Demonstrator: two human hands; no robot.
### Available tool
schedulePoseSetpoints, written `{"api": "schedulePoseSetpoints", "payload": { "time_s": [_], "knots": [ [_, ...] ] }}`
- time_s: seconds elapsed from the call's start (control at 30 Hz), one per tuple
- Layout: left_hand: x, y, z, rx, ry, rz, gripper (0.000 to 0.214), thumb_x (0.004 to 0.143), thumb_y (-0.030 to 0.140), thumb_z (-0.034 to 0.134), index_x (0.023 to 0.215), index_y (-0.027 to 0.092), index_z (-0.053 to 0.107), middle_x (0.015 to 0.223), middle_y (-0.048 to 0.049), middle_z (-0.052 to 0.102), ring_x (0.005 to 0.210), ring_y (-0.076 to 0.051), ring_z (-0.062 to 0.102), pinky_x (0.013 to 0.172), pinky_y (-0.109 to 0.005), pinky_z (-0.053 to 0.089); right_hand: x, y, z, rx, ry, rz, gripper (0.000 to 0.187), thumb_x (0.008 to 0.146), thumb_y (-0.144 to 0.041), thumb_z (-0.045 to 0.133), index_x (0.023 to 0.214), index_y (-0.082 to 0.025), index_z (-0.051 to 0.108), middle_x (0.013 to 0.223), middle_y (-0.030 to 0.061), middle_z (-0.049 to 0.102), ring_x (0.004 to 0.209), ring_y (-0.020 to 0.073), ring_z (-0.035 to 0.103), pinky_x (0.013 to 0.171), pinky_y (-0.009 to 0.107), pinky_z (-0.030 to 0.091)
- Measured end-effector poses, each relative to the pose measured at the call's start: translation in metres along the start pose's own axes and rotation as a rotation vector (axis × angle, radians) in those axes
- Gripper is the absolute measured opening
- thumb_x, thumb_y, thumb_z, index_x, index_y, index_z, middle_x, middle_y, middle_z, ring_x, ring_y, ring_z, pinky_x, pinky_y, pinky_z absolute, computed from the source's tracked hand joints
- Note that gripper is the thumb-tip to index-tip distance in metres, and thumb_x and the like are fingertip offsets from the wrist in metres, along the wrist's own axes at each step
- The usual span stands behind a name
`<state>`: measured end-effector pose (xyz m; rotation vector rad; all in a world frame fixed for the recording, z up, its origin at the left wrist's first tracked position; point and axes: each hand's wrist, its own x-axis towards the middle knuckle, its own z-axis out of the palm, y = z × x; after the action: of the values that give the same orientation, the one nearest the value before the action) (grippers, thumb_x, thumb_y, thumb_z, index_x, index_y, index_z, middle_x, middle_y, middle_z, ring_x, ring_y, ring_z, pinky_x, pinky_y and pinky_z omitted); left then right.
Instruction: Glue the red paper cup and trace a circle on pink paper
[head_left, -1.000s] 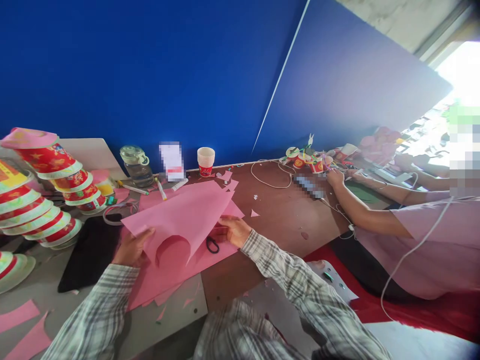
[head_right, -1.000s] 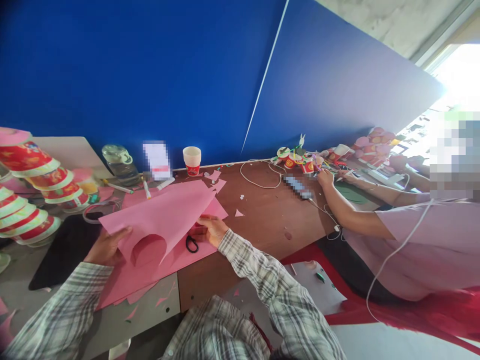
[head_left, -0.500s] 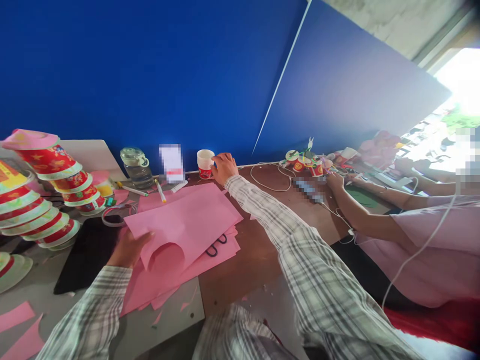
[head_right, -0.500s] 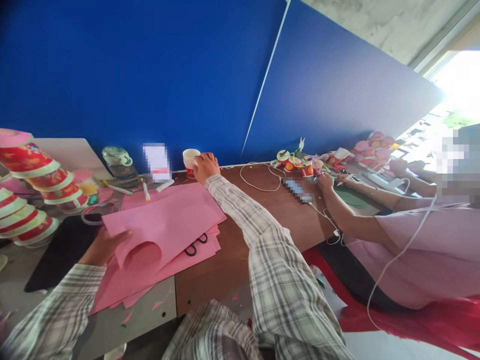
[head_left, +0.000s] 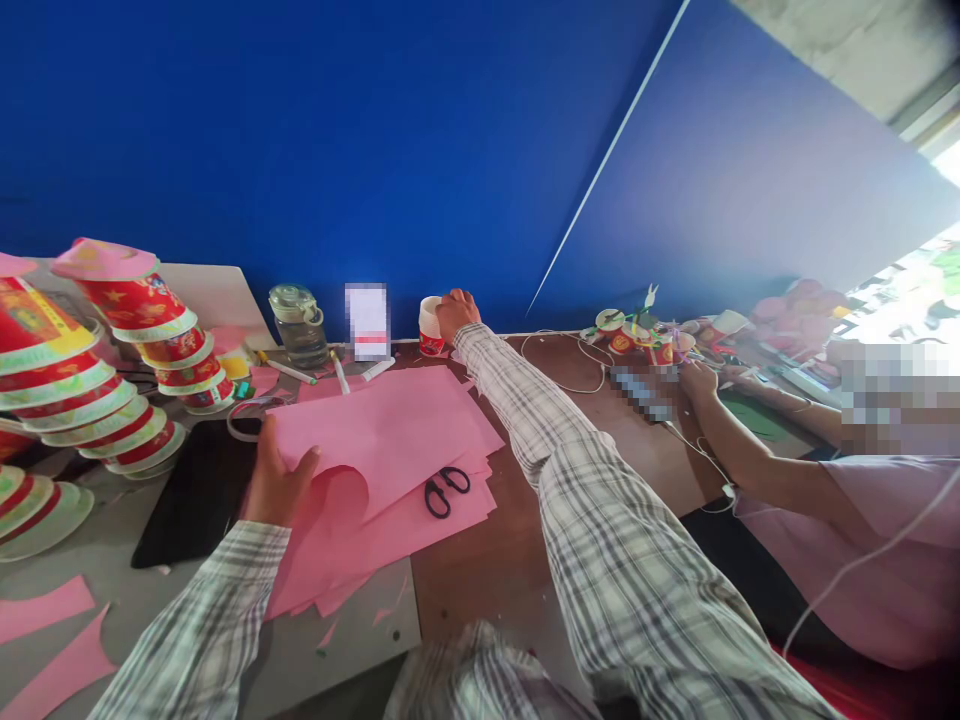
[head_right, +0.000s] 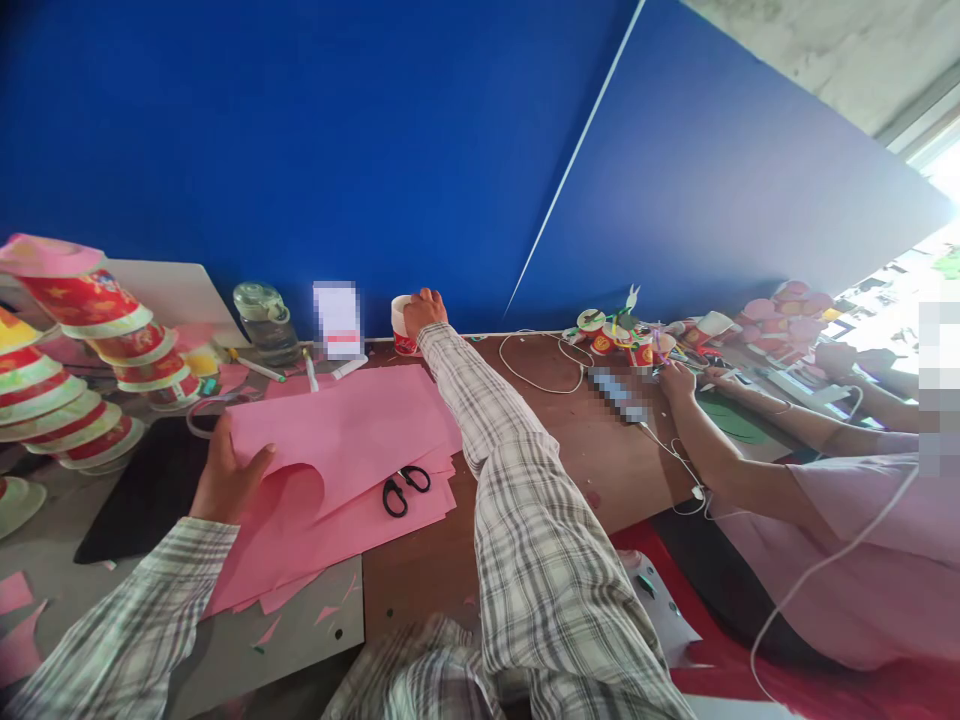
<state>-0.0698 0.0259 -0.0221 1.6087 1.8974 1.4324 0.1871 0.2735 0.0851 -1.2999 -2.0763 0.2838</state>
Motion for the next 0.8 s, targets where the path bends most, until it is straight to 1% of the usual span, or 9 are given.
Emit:
{"api": "schedulePoseSetpoints", "payload": {
  "time_s": [0.13, 0.27, 0.33, 0.4, 0.43, 0.5, 0.57, 0.67, 0.8],
  "knots": [
    [-0.001, 0.003, -0.002, 0.144, -0.002, 0.122, 0.064, 0.065, 0.036, 0.047, 0.122, 0.010, 0.034, 0.120, -0.0172, 0.042, 0.113, -0.029, 0.037, 0.092, -0.048, 0.029, 0.006, -0.001, -0.006, -0.012, 0.015, -0.032, 0.016, 0.079, 0.002, 0.045, 0.066, 0.002, 0.055, 0.098, 0.0106, 0.058, 0.105, 0.0097, 0.038, 0.106, 0.034, 0.021],
    [-0.001, 0.007, -0.003, 0.212, 0.011, 0.211, 0.056, 0.066, 0.037, 0.046, 0.115, 0.010, 0.043, 0.110, -0.0161, 0.046, 0.108, -0.029, 0.039, 0.091, -0.046, 0.031, 0.006, -0.018, -0.031, -0.052, 0.059, -0.046, 0.012, 0.080, -0.006, 0.049, 0.085, 0.001, 0.058, 0.106, 0.0109, 0.055, 0.112, 0.0158, 0.036, 0.109, 0.042, 0.017],
    [-0.002, 0.010, -0.004, 0.219, 0.006, 0.229, 0.054, 0.067, 0.038, 0.046, 0.114, 0.010, 0.044, 0.111, -0.0157, 0.045, 0.109, -0.028, 0.039, 0.092, -0.046, 0.031, -0.007, -0.036, -0.045, -0.079, 0.109, -0.060, 0.017, 0.085, -0.012, 0.045, 0.092, -0.004, 0.057, 0.111, 0.0105, 0.052, 0.116, 0.0191, 0.036, 0.110, 0.043, 0.017],
    [-0.003, 0.012, -0.004, 0.217, 0.007, 0.229, 0.054, 0.067, 0.038, 0.045, 0.114, 0.011, 0.044, 0.112, -0.0156, 0.043, 0.110, -0.028, 0.038, 0.092, -0.046, 0.030, -0.033, -0.057, -0.054, -0.157, 0.176, -0.115, 0.022, 0.090, -0.020, 0.038, 0.089, -0.009, 0.057, 0.098, 0.0085, 0.055, 0.106, 0.0203, 0.044, 0.105, 0.042, 0.027],
    [-0.003, 0.013, -0.004, 0.215, 0.008, 0.224, 0.055, 0.067, 0.039, 0.045, 0.115, 0.010, 0.043, 0.113, -0.0159, 0.042, 0.111, -0.028, 0.037, 0.092, -0.046, 0.030, -0.052, -0.068, -0.055, -0.179, 0.141, -0.167, 0.025, 0.091, -0.022, 0.036, 0.085, -0.010, 0.057, 0.087, 0.0072, 0.056, 0.096, 0.0193, 0.049, 0.102, 0.041, 0.031],
    [-0.003, 0.013, -0.003, 0.205, 0.006, 0.208, 0.059, 0.067, 0.040, 0.045, 0.117, 0.009, 0.041, 0.115, -0.0166, 0.041, 0.112, -0.029, 0.036, 0.093, -0.046, 0.029, -0.097, -0.085, -0.048, -0.159, -0.015, -0.346, 0.031, 0.092, -0.026, 0.034, 0.075, -0.012, 0.056, 0.072, 0.0041, 0.054, 0.078, 0.0160, 0.051, 0.097, 0.038, 0.036],
    [-0.001, 0.012, -0.003, 0.199, -0.008, 0.175, 0.062, 0.067, 0.041, 0.045, 0.119, 0.008, 0.038, 0.117, -0.0170, 0.041, 0.113, -0.029, 0.035, 0.093, -0.046, 0.028, -0.144, -0.094, -0.031, -0.094, -0.102, -0.491, 0.027, 0.092, -0.026, 0.037, 0.076, -0.014, 0.056, 0.070, 0.0021, 0.057, 0.072, 0.0140, 0.052, 0.103, 0.040, 0.032],
    [0.000, 0.011, -0.004, 0.225, -0.030, 0.091, 0.062, 0.067, 0.042, 0.044, 0.119, 0.008, 0.038, 0.120, -0.0171, 0.041, 0.114, -0.029, 0.035, 0.094, -0.047, 0.027, -0.198, -0.093, 0.000, -0.046, -0.153, -0.523, 0.015, 0.088, -0.022, 0.045, 0.082, -0.017, 0.057, 0.076, 0.0010, 0.063, 0.075, 0.0146, 0.055, 0.108, 0.044, 0.027],
    [0.001, 0.015, -0.007, 0.239, -0.034, 0.031, 0.058, 0.067, 0.038, 0.045, 0.117, 0.009, 0.041, 0.122, -0.0163, 0.042, 0.113, -0.027, 0.037, 0.093, -0.047, 0.029, -0.221, -0.089, 0.020, -0.052, -0.183, -0.489, 0.015, 0.087, -0.022, 0.044, 0.082, -0.018, 0.059, 0.080, 0.0027, 0.065, 0.083, 0.0176, 0.057, 0.109, 0.045, 0.027]
  ]
}}
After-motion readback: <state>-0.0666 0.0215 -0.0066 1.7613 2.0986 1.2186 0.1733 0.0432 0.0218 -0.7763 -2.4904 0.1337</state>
